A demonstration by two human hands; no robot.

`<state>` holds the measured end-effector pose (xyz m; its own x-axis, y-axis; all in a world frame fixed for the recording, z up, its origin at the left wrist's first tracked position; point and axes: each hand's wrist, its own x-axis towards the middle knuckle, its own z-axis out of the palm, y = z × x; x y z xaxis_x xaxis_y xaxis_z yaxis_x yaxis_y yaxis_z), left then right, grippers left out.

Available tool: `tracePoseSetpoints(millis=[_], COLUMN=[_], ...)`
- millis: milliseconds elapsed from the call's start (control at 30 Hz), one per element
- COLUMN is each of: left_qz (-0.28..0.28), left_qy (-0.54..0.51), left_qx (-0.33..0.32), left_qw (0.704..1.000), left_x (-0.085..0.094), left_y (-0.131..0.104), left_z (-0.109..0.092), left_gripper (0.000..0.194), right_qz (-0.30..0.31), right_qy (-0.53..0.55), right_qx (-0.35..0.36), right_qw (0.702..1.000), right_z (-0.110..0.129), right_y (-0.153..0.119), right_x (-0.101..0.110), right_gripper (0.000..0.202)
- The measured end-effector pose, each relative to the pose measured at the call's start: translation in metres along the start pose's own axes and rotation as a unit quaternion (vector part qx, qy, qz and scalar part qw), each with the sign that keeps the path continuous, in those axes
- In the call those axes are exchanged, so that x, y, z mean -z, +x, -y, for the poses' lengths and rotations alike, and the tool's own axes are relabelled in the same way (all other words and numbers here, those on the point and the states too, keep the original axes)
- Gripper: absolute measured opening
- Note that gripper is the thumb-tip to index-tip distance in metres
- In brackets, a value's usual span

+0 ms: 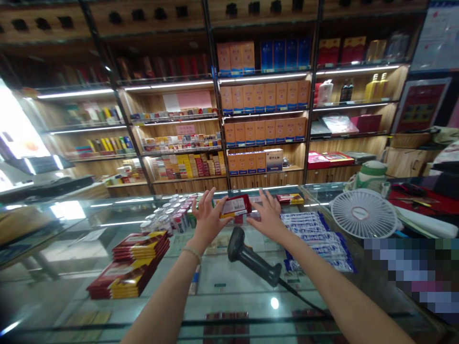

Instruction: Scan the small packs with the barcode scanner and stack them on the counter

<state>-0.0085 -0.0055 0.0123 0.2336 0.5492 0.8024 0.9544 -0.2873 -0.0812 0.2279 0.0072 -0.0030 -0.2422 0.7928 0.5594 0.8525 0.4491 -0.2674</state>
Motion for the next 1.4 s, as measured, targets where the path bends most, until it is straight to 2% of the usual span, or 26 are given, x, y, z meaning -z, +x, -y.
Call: tracePoseSetpoints(millis=[233,333,500,733,967,1133,1200,1333,1400], left_qz=[-0.031,-0.031,-0.023,-0.02,0.0,0.004,0.001,-0.026,-0.037], left_qy=[-0.017,-0.027,-0.04,-0.036,-0.031,-0.034,-0.047,-0.093,-0.11], left_qx=[0.003,-0.017,-0.042,-0.078,-0.088,-0.068,-0.058,-0.023,-0.013], left_qw=[0.999,0.999,0.998,0.996,0.996,0.997,0.997,0.995,0.993], left_x=[0.011,0.014,0.014,0.015,0.018,0.018,0.021,0.03,0.034], left_y=[0.006,0.008,0.007,0.008,0.009,0.01,0.011,0.013,0.013], left_z=[-0.01,-0.015,-0.02,-0.02,-0.022,-0.022,-0.024,-0.036,-0.044], left_gripper=[0.066,0.068,0.069,0.066,0.07,0.077,0.067,0.03,0.024], right_qz=[-0.129,-0.158,-0.162,-0.105,-0.107,-0.161,-0.184,-0.213,-0.219], right_qy=[0.068,0.066,0.052,0.037,0.056,0.052,0.041,0.009,-0.01], right_qx=[0.093,0.12,0.128,0.151,0.175,0.148,0.139,0.131,0.131], right_qw=[0.985,0.978,0.977,0.982,0.977,0.974,0.972,0.968,0.967], right_z=[0.003,0.003,0.0,-0.002,0.003,0.007,0.007,0.007,0.007], right_y=[-0.006,-0.007,-0.008,-0.009,-0.011,-0.012,-0.011,-0.011,-0.011], right_x=[0.013,0.017,0.022,0.03,0.034,0.035,0.034,0.032,0.029], right_gripper=[0.043,0.043,0.05,0.079,0.073,0.068,0.066,0.06,0.057])
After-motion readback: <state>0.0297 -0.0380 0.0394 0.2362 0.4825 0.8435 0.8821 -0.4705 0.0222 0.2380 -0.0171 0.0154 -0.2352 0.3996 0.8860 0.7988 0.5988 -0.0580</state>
